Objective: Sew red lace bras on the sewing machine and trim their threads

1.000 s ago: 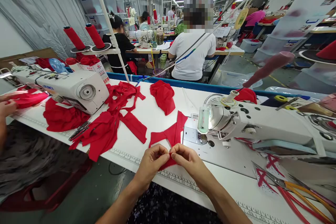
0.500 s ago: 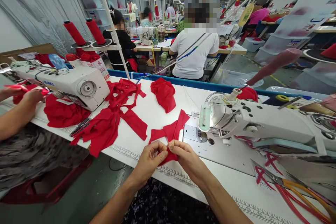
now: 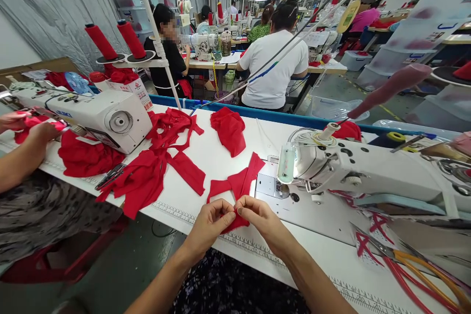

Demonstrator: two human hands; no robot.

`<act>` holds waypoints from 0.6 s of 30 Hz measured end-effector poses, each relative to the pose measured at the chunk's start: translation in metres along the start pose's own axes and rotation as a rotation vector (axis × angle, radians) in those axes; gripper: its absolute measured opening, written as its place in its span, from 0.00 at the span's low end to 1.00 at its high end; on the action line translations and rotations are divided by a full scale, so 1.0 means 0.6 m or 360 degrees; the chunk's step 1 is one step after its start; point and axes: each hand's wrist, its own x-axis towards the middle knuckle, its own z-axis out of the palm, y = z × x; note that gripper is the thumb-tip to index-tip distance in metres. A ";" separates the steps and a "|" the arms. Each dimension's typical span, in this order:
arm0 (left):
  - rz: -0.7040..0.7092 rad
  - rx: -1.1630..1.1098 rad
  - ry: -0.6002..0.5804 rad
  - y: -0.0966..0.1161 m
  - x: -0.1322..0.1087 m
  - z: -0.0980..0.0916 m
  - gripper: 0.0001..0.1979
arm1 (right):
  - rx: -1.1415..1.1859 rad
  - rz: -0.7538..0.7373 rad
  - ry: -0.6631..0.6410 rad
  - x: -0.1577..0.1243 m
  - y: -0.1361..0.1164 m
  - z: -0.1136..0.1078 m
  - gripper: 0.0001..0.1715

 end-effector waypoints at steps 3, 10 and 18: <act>0.0050 0.0127 -0.0037 0.001 0.000 0.003 0.15 | 0.0167 -0.0021 0.0073 0.000 0.002 0.007 0.08; 0.0088 0.0175 -0.0050 0.007 0.002 0.004 0.14 | 0.0495 0.0051 -0.0003 -0.004 0.012 0.009 0.12; -0.0149 0.0004 -0.0014 -0.012 0.001 -0.001 0.19 | 0.0027 -0.0237 0.0267 0.000 0.014 0.021 0.13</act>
